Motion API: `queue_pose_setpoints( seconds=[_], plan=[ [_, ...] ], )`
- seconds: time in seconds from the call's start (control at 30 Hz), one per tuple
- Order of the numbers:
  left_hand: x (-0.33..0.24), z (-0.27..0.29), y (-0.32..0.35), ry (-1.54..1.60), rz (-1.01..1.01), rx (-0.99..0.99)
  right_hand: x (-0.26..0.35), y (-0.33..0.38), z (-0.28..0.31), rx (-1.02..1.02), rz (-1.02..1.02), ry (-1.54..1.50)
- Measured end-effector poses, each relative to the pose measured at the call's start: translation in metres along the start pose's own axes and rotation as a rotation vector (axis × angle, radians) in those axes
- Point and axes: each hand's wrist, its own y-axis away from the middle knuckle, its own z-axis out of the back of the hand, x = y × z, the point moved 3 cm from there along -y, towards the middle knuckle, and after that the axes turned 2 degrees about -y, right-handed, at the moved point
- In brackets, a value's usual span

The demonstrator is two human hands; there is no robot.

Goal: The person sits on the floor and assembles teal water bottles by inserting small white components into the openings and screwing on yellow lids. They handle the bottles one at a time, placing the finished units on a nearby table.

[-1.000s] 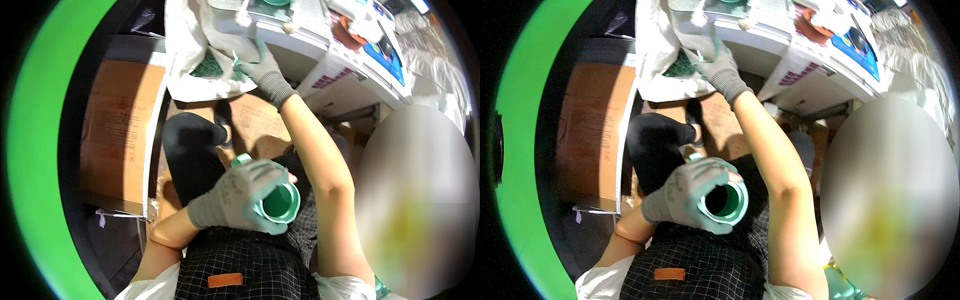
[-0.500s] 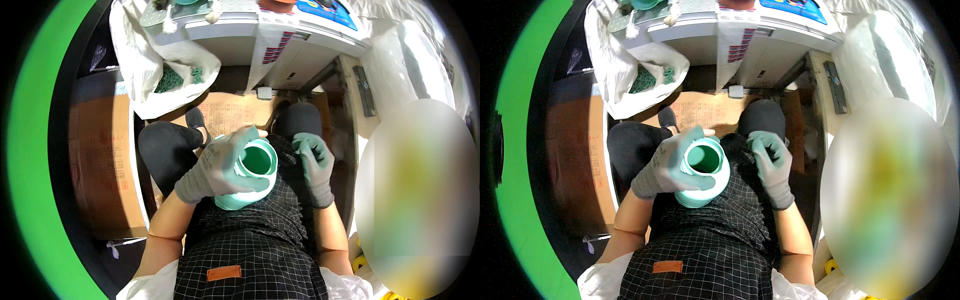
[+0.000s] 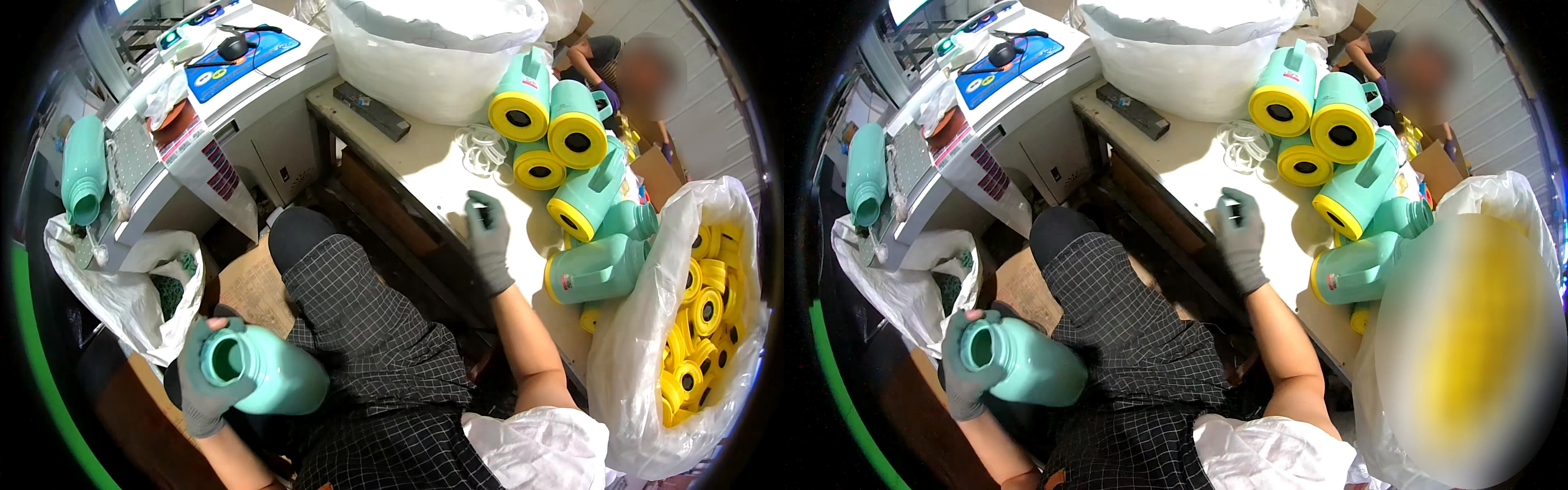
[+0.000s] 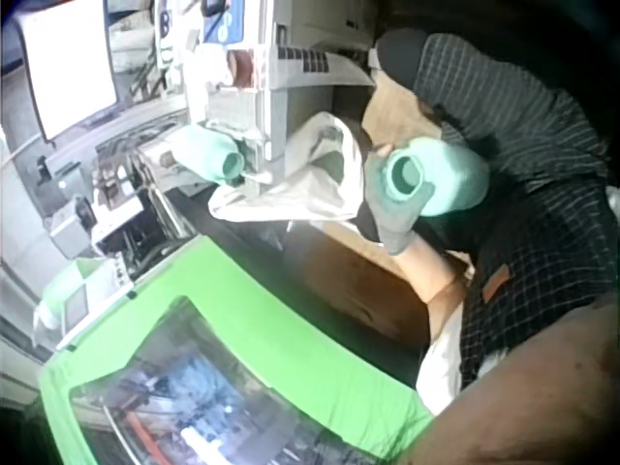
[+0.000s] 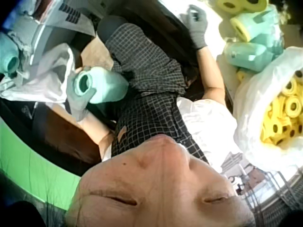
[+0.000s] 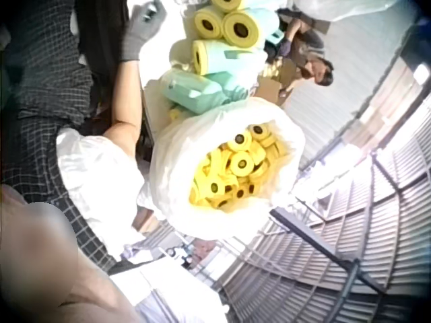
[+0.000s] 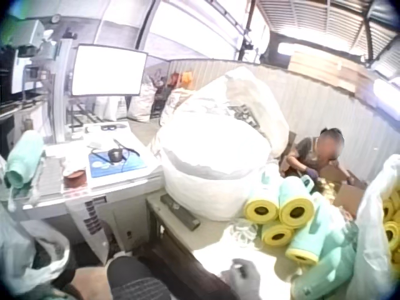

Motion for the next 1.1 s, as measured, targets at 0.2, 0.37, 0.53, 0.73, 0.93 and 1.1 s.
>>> queue_pose_setpoints(
  seconds=[0.2,0.37,0.53,0.73,0.93,1.1],
  plan=[
    [-0.007,-0.021,-0.002,0.021,0.044,0.148,-0.06,-0.071,0.04,-0.06,-0.109,0.733],
    [-0.003,-0.024,-0.007,-0.526,-0.326,0.093,-0.061,-0.054,0.03,-0.049,0.009,0.701],
    [-0.008,-0.038,0.001,-0.596,-0.24,-0.151,0.008,0.013,-0.016,0.133,-0.131,-0.156],
    [-0.041,-0.061,0.009,-0.925,-0.534,-0.065,0.202,0.098,-0.109,0.89,0.686,-0.335],
    [-0.047,-0.044,0.025,-0.942,-0.553,-0.13,0.227,0.115,-0.127,0.921,0.866,-0.167],
    [-0.03,-0.036,0.031,-0.929,-0.576,-0.026,0.245,0.124,-0.125,0.901,0.95,-0.127]
  ],
)
